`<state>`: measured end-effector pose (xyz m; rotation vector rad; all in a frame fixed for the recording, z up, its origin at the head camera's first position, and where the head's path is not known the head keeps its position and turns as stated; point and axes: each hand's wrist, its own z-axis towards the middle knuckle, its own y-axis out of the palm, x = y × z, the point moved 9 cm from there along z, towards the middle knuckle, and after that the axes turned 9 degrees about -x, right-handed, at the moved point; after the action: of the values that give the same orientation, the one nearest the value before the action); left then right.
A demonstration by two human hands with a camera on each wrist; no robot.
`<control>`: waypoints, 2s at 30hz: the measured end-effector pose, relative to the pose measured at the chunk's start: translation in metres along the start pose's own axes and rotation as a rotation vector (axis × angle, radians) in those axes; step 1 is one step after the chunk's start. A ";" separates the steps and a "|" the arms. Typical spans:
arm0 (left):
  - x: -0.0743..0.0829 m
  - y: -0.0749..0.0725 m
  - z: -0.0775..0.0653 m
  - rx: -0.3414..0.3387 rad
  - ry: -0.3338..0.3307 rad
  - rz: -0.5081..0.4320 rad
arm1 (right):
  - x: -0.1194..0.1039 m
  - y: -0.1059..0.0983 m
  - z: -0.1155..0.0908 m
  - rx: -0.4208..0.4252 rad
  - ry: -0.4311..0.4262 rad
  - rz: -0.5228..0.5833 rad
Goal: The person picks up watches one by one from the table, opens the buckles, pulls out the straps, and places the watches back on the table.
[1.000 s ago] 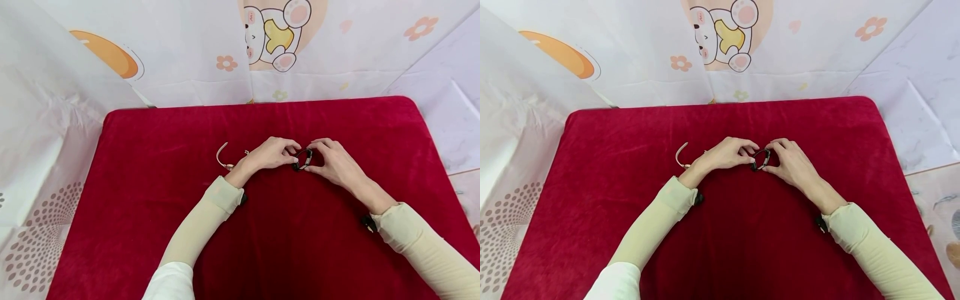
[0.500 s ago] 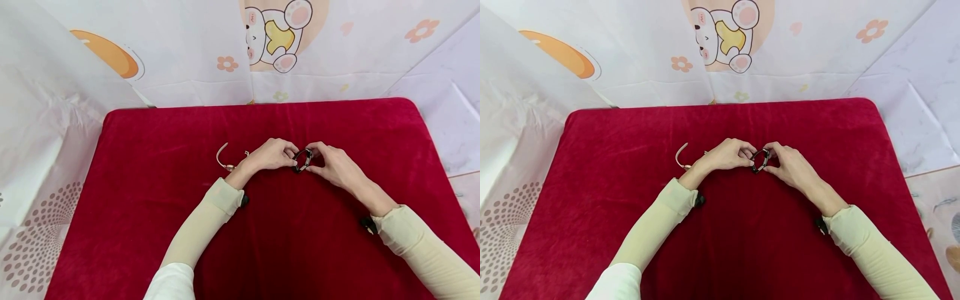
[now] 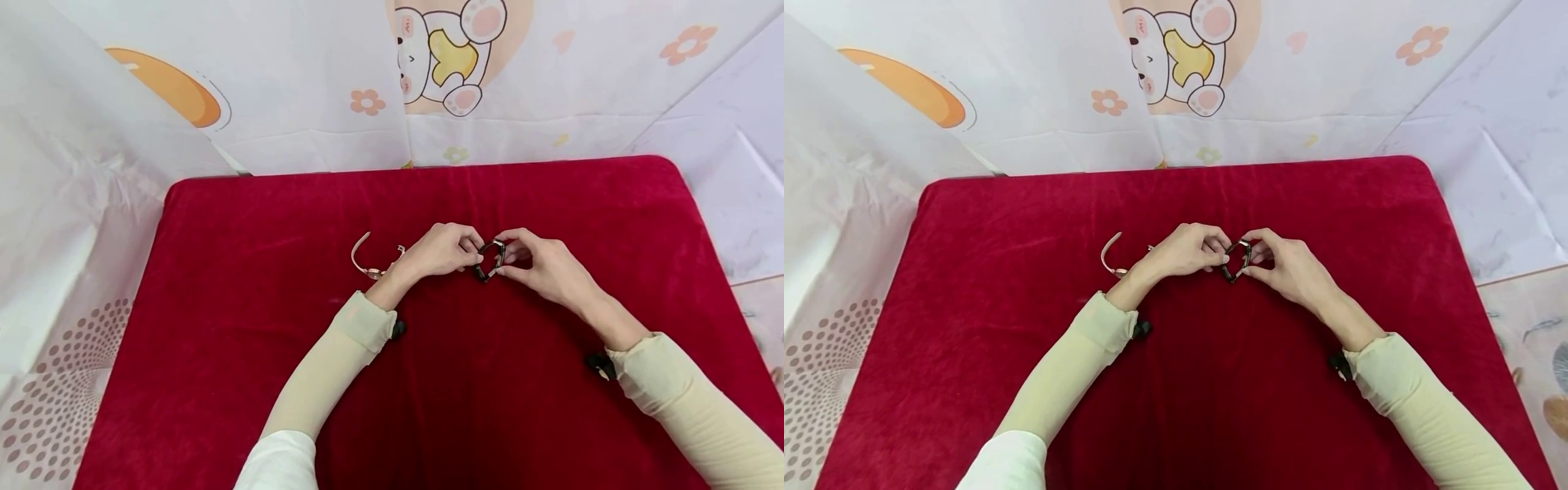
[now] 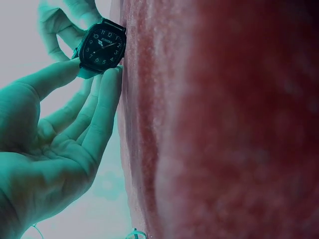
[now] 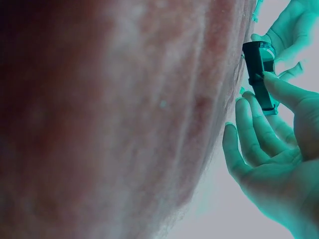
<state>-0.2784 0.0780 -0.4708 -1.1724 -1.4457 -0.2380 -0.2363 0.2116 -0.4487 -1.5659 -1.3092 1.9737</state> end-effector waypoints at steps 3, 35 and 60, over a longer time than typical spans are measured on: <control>0.000 -0.001 -0.001 0.009 0.008 -0.004 | -0.001 -0.001 0.000 0.005 -0.001 0.024; 0.020 -0.005 -0.032 0.079 0.191 0.044 | -0.014 -0.007 -0.007 0.055 -0.055 0.225; 0.027 -0.009 -0.047 0.156 0.245 0.035 | -0.032 -0.010 -0.008 0.095 -0.124 0.110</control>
<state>-0.2501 0.0537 -0.4307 -1.0036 -1.2053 -0.2314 -0.2205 0.1984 -0.4212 -1.5230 -1.1775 2.1981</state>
